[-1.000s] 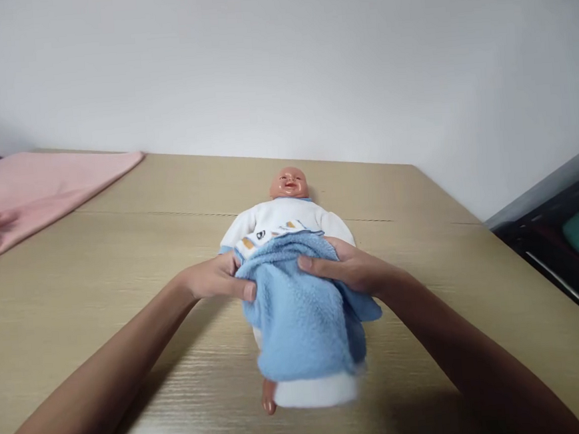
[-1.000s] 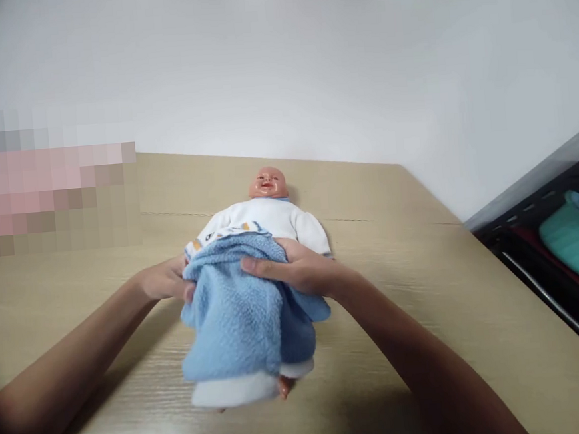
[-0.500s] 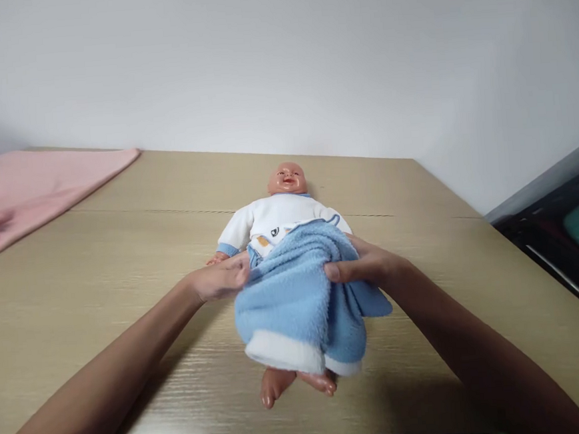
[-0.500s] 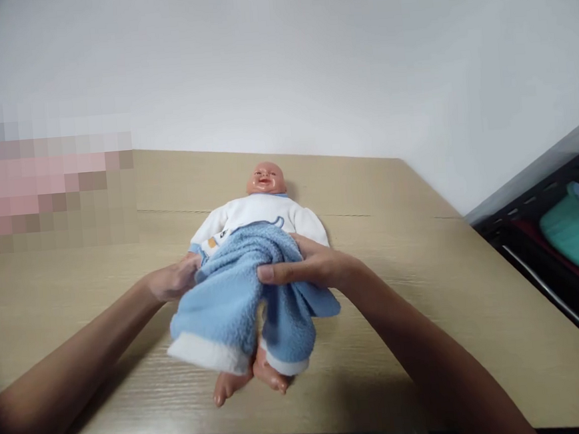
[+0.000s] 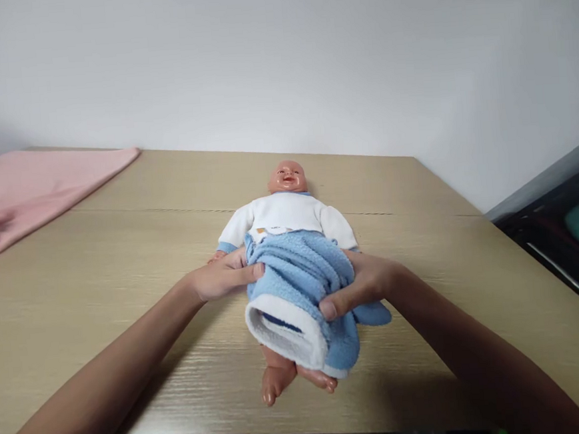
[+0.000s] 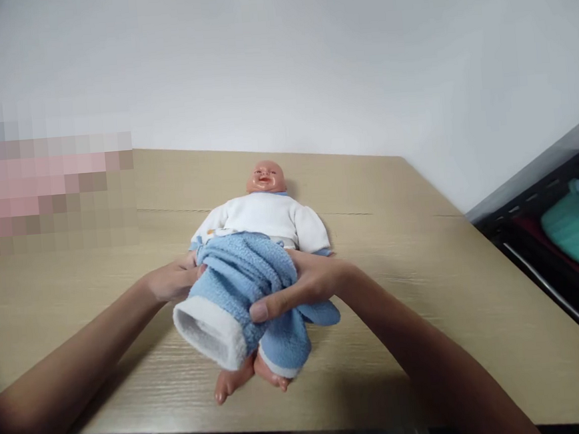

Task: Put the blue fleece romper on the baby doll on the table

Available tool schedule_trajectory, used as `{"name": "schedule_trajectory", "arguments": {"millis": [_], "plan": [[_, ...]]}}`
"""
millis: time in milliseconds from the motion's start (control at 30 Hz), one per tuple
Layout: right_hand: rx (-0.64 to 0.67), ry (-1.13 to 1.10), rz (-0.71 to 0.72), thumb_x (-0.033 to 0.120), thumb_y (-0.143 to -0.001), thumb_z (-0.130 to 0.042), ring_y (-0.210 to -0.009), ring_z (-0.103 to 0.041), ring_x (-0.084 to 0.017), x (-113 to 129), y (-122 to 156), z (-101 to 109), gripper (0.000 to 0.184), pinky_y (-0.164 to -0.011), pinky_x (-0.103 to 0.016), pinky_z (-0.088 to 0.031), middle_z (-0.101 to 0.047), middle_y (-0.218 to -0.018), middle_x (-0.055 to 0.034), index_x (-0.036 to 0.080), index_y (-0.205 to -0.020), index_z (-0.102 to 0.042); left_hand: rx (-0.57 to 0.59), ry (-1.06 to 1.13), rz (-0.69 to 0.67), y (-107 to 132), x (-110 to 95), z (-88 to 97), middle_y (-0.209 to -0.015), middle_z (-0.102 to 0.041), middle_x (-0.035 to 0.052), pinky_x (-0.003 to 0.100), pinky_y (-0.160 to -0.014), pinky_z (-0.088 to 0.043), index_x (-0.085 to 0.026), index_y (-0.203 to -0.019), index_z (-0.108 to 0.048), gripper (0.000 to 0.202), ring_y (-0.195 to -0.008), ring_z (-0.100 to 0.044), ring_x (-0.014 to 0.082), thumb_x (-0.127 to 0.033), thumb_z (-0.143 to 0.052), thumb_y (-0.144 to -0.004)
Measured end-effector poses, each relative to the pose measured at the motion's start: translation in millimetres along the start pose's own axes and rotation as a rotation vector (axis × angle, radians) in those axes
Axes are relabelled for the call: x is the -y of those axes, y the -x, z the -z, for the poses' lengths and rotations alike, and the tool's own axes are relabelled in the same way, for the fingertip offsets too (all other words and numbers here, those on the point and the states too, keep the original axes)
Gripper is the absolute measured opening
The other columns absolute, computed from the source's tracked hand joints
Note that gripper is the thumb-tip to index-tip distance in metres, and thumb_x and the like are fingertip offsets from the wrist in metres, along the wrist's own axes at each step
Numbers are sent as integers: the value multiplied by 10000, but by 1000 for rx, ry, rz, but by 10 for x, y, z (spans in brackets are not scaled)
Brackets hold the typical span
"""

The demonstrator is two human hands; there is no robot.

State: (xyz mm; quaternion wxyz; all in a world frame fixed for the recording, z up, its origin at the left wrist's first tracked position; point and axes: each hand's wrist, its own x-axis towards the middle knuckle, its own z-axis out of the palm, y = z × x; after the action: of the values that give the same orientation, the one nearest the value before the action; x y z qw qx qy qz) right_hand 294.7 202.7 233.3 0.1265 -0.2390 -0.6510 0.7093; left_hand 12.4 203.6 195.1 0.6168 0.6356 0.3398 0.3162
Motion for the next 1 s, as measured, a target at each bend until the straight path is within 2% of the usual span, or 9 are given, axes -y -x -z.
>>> {"name": "schedule_trajectory", "arguments": {"millis": [100, 200, 333, 467, 633, 733, 833, 900, 1000], "plan": [[-169, -129, 23, 517, -726, -1035, -1116, -776, -261, -45, 53, -2, 749, -938, -334, -640, -816, -1267, -78, 210, -1355, -770, 157, 27, 55, -16, 27, 38, -668, -638, 5, 289, -616, -538, -210, -740, -686, 685, -657, -611, 184, -860, -896, -698], [-273, -226, -40, 541, -742, -1007, -1065, -777, -255, -104, 68, 11, 741, -900, -333, -636, -804, -1279, -78, 216, -1357, -751, 209, 69, 15, -18, 79, 61, -724, -678, 36, 306, -628, -551, -211, -857, -741, 749, -709, -669, 225, -915, -872, -640], [-157, -86, 62, 586, -705, -1022, -1090, -750, -256, -69, -14, -8, 792, -976, -362, -614, -800, -1245, -80, 196, -1337, -747, 320, 72, -101, -28, 93, 53, -632, -660, 63, 386, -658, -608, -248, -803, -770, 774, -716, -719, 304, -957, -883, -516], [-64, 126, 119, 473, -652, -1074, -1042, -760, -268, 76, -81, -111, 713, -990, -394, -619, -819, -1099, -50, 193, -1238, -779, 502, 58, -65, -46, 20, 67, -537, -611, 68, 408, -665, -612, -244, -597, -687, 657, -593, -661, 273, -860, -910, -639], [-514, 251, 199, 339, -823, -904, -1043, -751, -265, 123, -10, -291, 431, -998, -415, -606, -815, -1139, -51, 211, -1206, -754, 197, 20, -154, 57, -151, -43, -1031, -838, 97, 437, -1039, -626, -196, -1099, -836, 541, -1061, -789, 319, -560, -1011, -740], [-760, 358, 206, 325, -893, -774, -932, -709, -246, 104, 65, -435, 192, -902, -407, -595, -762, -1006, -29, 225, -1044, -709, -108, -37, -89, 223, -273, -251, -1140, -841, 73, 349, -988, -624, -183, -1159, -822, 411, -1079, -776, 267, -444, -941, -864], [-783, 472, 110, 368, -938, -686, -750, -615, -207, 108, 118, -604, 168, -728, -377, -540, -657, -807, 1, 232, -865, -619, -378, -86, -12, 402, -350, -489, -890, -791, 19, 264, -741, -580, -170, -921, -779, 257, -818, -723, 195, -416, -853, -907], [-755, 495, 33, 389, -953, -657, -710, -592, -198, 108, 136, -698, 183, -676, -366, -508, -647, -783, 8, 232, -872, -611, -458, -113, 19, 504, -365, -611, -761, -729, -5, 257, -673, -545, -186, -788, -699, 264, -721, -673, 176, -396, -780, -927], [-728, 508, -26, 360, -928, -687, -741, -639, -203, 67, 148, -778, 144, -691, -357, -516, -705, -826, 8, 227, -962, -645, -486, -170, 56, 630, -327, -698, -867, -780, -2, 287, -735, -578, -203, -989, -719, 218, -815, -725, 215, -407, -764, -926]]}}
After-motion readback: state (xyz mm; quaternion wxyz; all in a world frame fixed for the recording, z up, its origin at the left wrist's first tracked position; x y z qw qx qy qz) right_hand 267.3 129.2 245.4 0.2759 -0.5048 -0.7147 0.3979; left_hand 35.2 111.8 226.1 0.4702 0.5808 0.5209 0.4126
